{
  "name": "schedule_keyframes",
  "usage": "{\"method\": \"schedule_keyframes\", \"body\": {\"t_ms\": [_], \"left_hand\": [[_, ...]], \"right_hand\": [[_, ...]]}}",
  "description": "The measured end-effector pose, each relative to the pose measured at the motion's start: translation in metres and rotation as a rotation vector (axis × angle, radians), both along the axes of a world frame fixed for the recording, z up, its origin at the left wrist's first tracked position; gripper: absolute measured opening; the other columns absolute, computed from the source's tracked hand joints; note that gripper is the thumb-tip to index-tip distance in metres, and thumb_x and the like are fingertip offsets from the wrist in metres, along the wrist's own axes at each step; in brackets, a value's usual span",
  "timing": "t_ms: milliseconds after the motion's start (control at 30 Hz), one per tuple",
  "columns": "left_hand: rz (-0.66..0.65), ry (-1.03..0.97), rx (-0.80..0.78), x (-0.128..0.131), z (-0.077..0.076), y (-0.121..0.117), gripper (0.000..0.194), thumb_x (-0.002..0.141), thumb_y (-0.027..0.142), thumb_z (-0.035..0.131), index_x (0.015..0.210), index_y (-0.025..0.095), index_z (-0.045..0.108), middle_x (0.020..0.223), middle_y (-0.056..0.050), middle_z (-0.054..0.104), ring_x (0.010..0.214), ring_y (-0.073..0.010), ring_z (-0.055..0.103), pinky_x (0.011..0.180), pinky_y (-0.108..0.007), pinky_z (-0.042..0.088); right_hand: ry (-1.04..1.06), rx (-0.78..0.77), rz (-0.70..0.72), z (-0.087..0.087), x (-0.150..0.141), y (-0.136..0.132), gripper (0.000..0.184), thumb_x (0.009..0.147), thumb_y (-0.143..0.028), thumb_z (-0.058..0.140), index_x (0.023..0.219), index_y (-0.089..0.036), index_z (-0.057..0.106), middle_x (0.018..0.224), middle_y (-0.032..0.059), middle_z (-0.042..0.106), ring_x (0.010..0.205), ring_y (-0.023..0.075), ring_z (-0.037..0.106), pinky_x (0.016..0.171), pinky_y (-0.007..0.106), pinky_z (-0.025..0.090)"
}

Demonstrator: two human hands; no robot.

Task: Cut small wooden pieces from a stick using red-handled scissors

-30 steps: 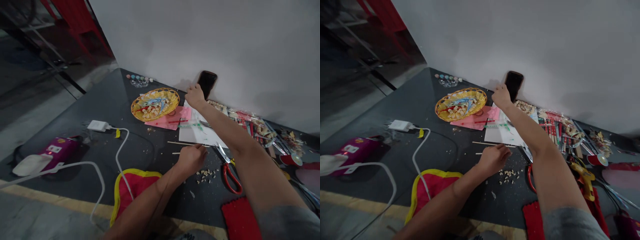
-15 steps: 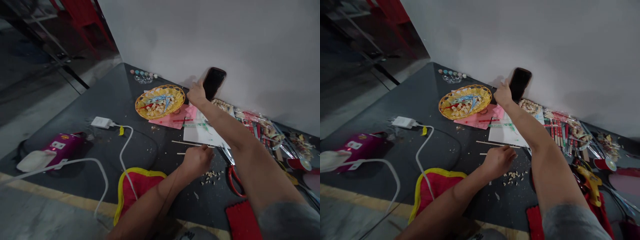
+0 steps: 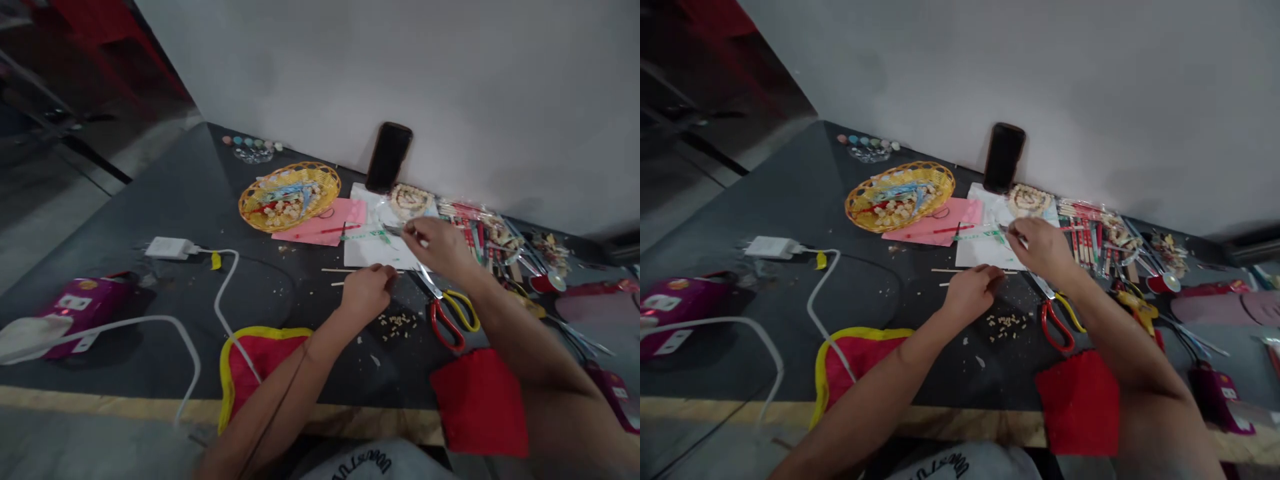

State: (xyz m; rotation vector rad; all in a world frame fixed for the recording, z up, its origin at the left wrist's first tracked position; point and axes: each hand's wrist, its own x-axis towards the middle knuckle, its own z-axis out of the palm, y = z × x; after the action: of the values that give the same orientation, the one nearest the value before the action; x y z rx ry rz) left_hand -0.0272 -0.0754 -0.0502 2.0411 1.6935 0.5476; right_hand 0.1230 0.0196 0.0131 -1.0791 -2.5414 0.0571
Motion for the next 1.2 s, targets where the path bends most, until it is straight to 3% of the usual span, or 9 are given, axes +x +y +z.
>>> {"method": "schedule_keyframes", "body": {"t_ms": [133, 233, 333, 600, 833, 1067, 1200], "left_hand": [[0.004, -0.022, 0.092, 0.001, -0.009, 0.003, 0.022, 0.092, 0.021, 0.047, 0.100, 0.021, 0.068, 0.101, -0.005, 0.072, 0.093, -0.0217, 0.066, 0.079, -0.032, 0.049], [-0.027, -0.054, 0.154, 0.002, -0.017, 0.005, 0.019, 0.092, 0.022, 0.050, 0.097, 0.021, 0.068, 0.102, -0.005, 0.072, 0.094, -0.0219, 0.065, 0.083, -0.033, 0.049], [-0.062, -0.059, 0.196, 0.004, -0.021, 0.006, 0.018, 0.092, 0.024, 0.052, 0.095, 0.019, 0.069, 0.098, -0.006, 0.072, 0.093, -0.0227, 0.065, 0.083, -0.035, 0.050], [-0.158, -0.085, 0.280, 0.008, -0.022, 0.005, 0.012, 0.088, 0.020, 0.057, 0.090, 0.018, 0.068, 0.096, -0.005, 0.073, 0.094, -0.0213, 0.065, 0.089, -0.036, 0.049], [-0.229, -0.165, 0.360, 0.012, -0.020, 0.001, 0.013, 0.091, 0.025, 0.054, 0.090, 0.021, 0.067, 0.098, -0.005, 0.073, 0.098, -0.0197, 0.065, 0.090, -0.038, 0.051], [-0.299, -0.214, 0.403, 0.019, -0.020, -0.005, 0.013, 0.091, 0.022, 0.053, 0.091, 0.019, 0.066, 0.097, -0.006, 0.073, 0.097, -0.0183, 0.066, 0.088, -0.035, 0.052], [-0.256, -0.158, 0.360, 0.017, -0.018, -0.005, 0.020, 0.089, 0.028, 0.056, 0.106, 0.018, 0.064, 0.106, -0.008, 0.072, 0.104, -0.0206, 0.064, 0.092, -0.037, 0.052]], "right_hand": [[-0.033, -0.111, -0.020, -0.036, 0.045, -0.063, 0.014, 0.091, -0.026, 0.052, 0.085, -0.023, 0.064, 0.081, 0.0064, 0.069, 0.080, 0.0241, 0.062, 0.073, 0.037, 0.047], [-0.079, -0.131, -0.106, -0.056, 0.054, -0.094, 0.014, 0.092, -0.024, 0.053, 0.086, -0.023, 0.066, 0.086, 0.0077, 0.071, 0.085, 0.0258, 0.062, 0.077, 0.040, 0.046], [-0.072, -0.114, -0.207, -0.065, 0.053, -0.109, 0.016, 0.093, -0.024, 0.052, 0.087, -0.021, 0.067, 0.089, 0.0079, 0.072, 0.088, 0.0269, 0.061, 0.077, 0.041, 0.045], [-0.043, -0.178, -0.075, -0.075, 0.059, -0.114, 0.022, 0.088, -0.010, 0.052, 0.093, -0.022, 0.069, 0.095, 0.0065, 0.072, 0.095, 0.0262, 0.060, 0.081, 0.040, 0.045], [0.392, -0.148, -0.190, -0.082, 0.062, -0.107, 0.015, 0.092, -0.025, 0.053, 0.101, -0.023, 0.065, 0.101, 0.0082, 0.071, 0.097, 0.0235, 0.064, 0.087, 0.040, 0.051], [0.448, -0.161, -0.171, -0.081, 0.055, -0.110, 0.013, 0.093, -0.028, 0.052, 0.089, -0.022, 0.063, 0.089, 0.0072, 0.071, 0.089, 0.0219, 0.064, 0.084, 0.037, 0.051], [0.482, -0.136, -0.207, -0.080, 0.057, -0.109, 0.013, 0.092, -0.026, 0.050, 0.086, -0.023, 0.061, 0.086, 0.0070, 0.070, 0.087, 0.0219, 0.064, 0.082, 0.037, 0.051]]}}
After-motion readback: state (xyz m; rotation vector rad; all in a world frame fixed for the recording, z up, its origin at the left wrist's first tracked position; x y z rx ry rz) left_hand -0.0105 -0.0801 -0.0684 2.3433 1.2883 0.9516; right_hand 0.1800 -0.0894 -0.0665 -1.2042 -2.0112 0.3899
